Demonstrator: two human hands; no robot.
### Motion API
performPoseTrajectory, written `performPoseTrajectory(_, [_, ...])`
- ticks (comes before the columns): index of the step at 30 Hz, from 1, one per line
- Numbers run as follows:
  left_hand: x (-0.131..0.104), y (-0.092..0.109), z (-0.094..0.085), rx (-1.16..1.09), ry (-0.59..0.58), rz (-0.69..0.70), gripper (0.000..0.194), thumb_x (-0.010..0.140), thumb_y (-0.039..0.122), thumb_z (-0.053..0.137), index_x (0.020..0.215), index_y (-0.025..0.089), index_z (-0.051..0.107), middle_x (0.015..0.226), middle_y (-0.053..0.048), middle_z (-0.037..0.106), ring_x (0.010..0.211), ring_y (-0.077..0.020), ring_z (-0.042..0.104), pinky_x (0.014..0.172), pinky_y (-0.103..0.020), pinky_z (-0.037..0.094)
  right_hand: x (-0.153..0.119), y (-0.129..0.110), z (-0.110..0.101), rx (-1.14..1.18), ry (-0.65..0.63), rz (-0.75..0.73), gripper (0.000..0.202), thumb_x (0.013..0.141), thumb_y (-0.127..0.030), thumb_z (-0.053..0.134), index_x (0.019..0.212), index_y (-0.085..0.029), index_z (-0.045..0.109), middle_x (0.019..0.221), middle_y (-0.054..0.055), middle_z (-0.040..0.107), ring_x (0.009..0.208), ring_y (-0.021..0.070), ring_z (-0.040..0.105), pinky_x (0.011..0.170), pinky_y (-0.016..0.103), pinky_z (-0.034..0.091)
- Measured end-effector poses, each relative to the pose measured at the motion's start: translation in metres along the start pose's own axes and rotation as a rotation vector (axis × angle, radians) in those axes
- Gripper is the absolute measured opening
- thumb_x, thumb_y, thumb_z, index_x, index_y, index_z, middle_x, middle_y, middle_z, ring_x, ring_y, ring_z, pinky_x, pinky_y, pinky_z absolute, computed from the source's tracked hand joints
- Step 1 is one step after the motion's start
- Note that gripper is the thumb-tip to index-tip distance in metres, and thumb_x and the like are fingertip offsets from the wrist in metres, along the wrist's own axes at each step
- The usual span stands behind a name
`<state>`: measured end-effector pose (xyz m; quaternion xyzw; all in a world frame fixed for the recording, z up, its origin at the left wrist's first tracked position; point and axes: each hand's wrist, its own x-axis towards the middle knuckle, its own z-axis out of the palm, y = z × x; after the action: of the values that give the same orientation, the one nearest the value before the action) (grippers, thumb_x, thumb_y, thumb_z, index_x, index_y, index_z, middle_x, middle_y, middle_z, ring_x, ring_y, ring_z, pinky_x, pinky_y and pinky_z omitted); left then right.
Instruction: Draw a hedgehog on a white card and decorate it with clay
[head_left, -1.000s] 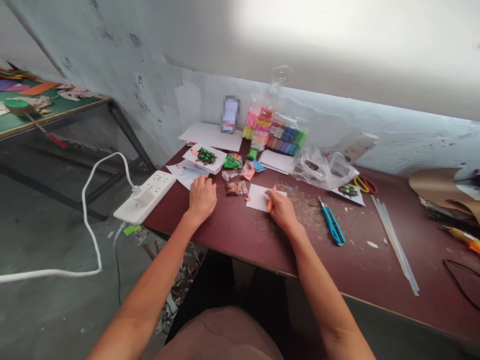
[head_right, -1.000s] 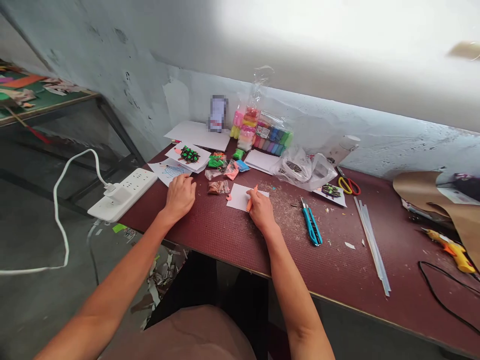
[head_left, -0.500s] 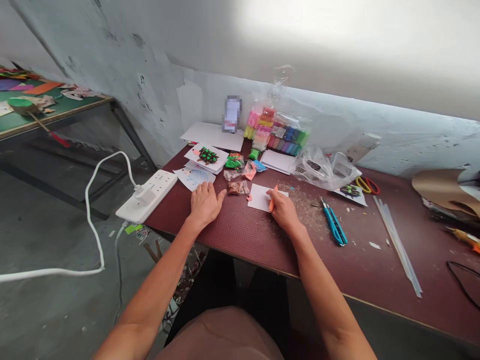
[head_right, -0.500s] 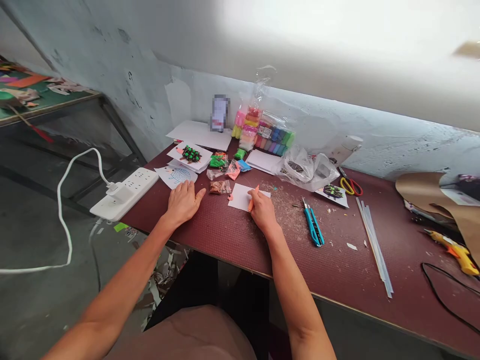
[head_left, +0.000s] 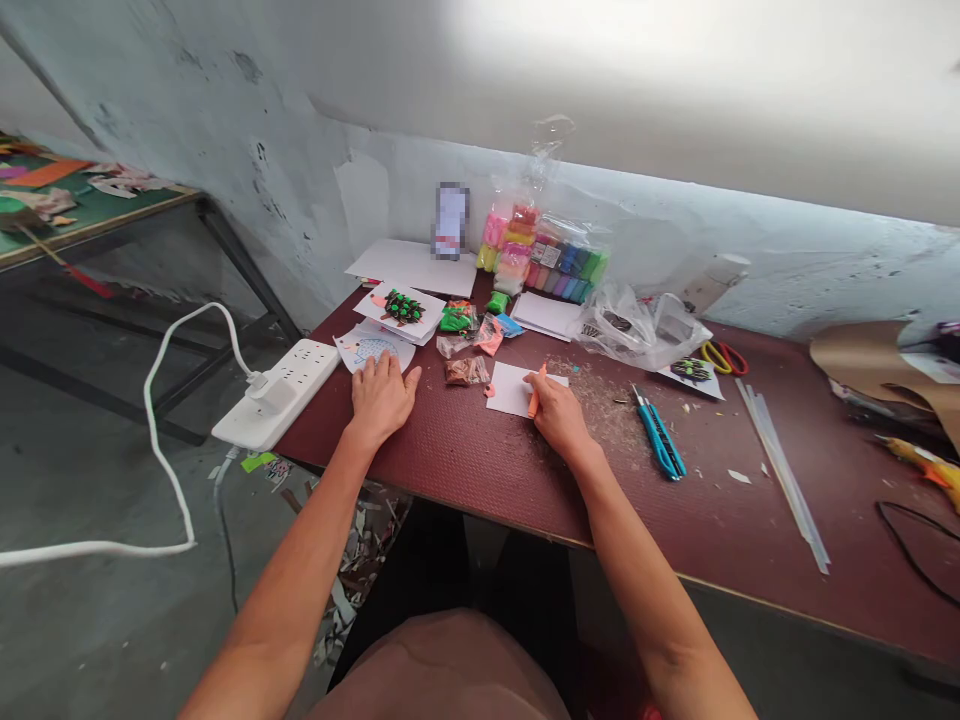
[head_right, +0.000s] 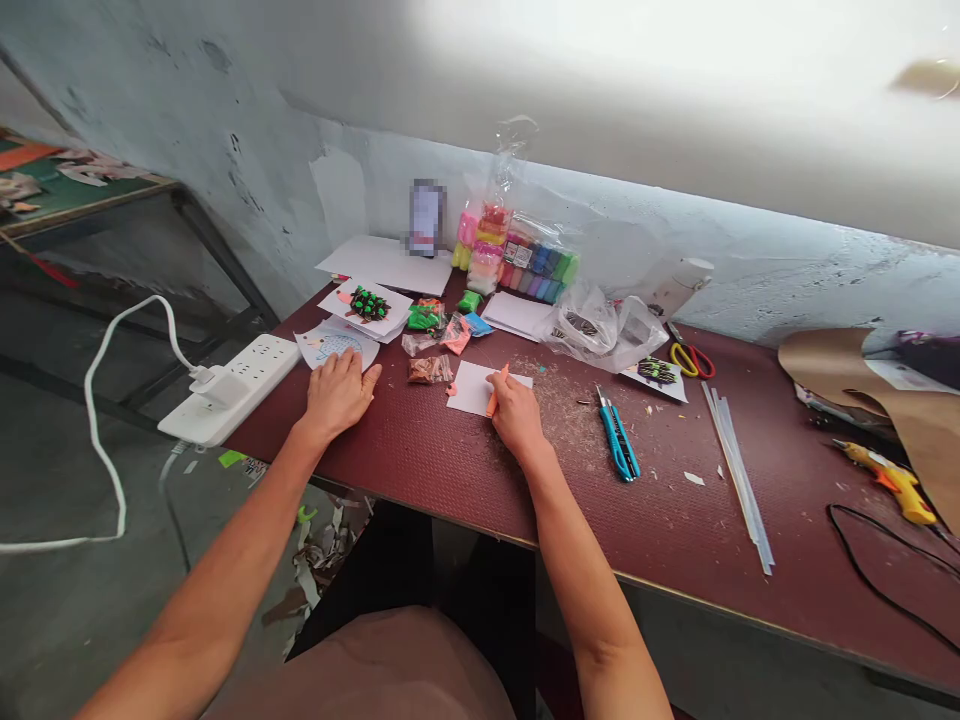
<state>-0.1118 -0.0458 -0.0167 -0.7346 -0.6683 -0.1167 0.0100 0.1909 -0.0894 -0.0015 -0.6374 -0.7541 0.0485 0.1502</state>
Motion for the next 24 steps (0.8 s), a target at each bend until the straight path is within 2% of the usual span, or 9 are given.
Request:
performPoseTrajectory(3, [-0.001,0.002,-0.004,0.004,0.002,-0.03,0.069,0.107,0.044,0.026,0.148,-0.003,0.055,0.158,-0.028,0.05,0.148,-0.0456,0.043,0.118,-0.062,0.037,0.0,-0.001,-0.001,0.0,-0.007,-0.001,0.042,0.088,-0.005,0.047,0.123,-0.015,0.067,0.11,0.015,0.075,0.089,0.0246,0.065,0.074,0.03,0.04])
performPoseTrajectory(6, [-0.007,0.018,-0.011,-0.016,0.042,0.067,0.068,0.109,0.044,0.025,0.151,-0.001,0.053,0.162,-0.025,0.046,0.156,-0.0424,0.033,0.124,-0.061,0.029,0.001,-0.001,0.0,0.001,-0.009,-0.001,0.041,0.089,-0.006,0.047,0.123,-0.016,0.067,0.111,0.016,0.075,0.091,0.0254,0.065,0.074,0.03,0.042])
performPoseTrajectory(8, [-0.014,0.038,-0.014,-0.05,0.032,0.217,0.063,0.11,0.045,0.027,0.152,0.007,0.054,0.164,-0.019,0.044,0.158,-0.039,0.031,0.127,-0.059,0.025,0.001,0.0,0.0,0.001,-0.004,-0.002,0.04,0.089,-0.006,0.048,0.122,-0.016,0.068,0.112,0.016,0.075,0.092,0.0258,0.066,0.075,0.03,0.043])
performPoseTrajectory(11, [-0.024,0.068,-0.012,-0.091,-0.077,0.574,0.053,0.111,0.044,0.031,0.151,0.024,0.058,0.168,-0.007,0.042,0.16,-0.0315,0.029,0.129,-0.053,0.024,0.001,0.001,0.001,0.002,0.004,-0.007,0.04,0.088,-0.006,0.048,0.122,-0.016,0.068,0.112,0.016,0.075,0.094,0.0254,0.066,0.077,0.03,0.044])
performPoseTrajectory(13, [-0.025,0.079,-0.008,-0.077,-0.15,0.696,0.052,0.111,0.046,0.033,0.151,0.025,0.058,0.166,-0.005,0.046,0.159,-0.0289,0.031,0.13,-0.051,0.022,0.0,0.001,0.0,0.006,0.008,-0.011,0.041,0.089,-0.006,0.048,0.123,-0.016,0.067,0.111,0.015,0.075,0.093,0.025,0.066,0.077,0.03,0.044])
performPoseTrajectory(15, [-0.02,0.08,-0.004,-0.055,-0.181,0.674,0.054,0.111,0.045,0.032,0.154,0.021,0.054,0.167,-0.008,0.043,0.158,-0.029,0.033,0.13,-0.051,0.022,0.0,0.001,0.0,0.006,0.0,-0.01,0.041,0.09,-0.006,0.048,0.124,-0.016,0.067,0.111,0.015,0.075,0.093,0.0248,0.067,0.077,0.03,0.044])
performPoseTrajectory(20, [0.01,0.069,-0.004,-0.025,-0.189,0.503,0.059,0.11,0.045,0.032,0.161,0.018,0.044,0.168,-0.013,0.04,0.157,-0.0352,0.034,0.127,-0.056,0.025,0.001,-0.001,-0.003,-0.001,-0.021,0.014,0.041,0.089,-0.005,0.049,0.124,-0.016,0.067,0.114,0.015,0.076,0.096,0.0248,0.067,0.078,0.029,0.044])
performPoseTrajectory(22, [0.019,0.067,-0.004,-0.026,-0.2,0.442,0.058,0.11,0.044,0.034,0.159,0.016,0.048,0.169,-0.014,0.039,0.157,-0.0372,0.033,0.128,-0.056,0.024,0.0,-0.002,-0.005,-0.003,-0.028,0.024,0.042,0.088,-0.004,0.049,0.125,-0.015,0.067,0.116,0.016,0.075,0.096,0.0253,0.068,0.078,0.03,0.045])
performPoseTrajectory(24, [0.023,0.067,-0.002,-0.056,-0.147,0.4,0.058,0.109,0.043,0.034,0.158,0.014,0.049,0.168,-0.015,0.04,0.157,-0.0374,0.034,0.127,-0.054,0.026,0.0,-0.003,-0.005,-0.004,-0.036,0.026,0.044,0.088,-0.003,0.048,0.125,-0.014,0.066,0.116,0.017,0.075,0.097,0.026,0.068,0.078,0.03,0.045])
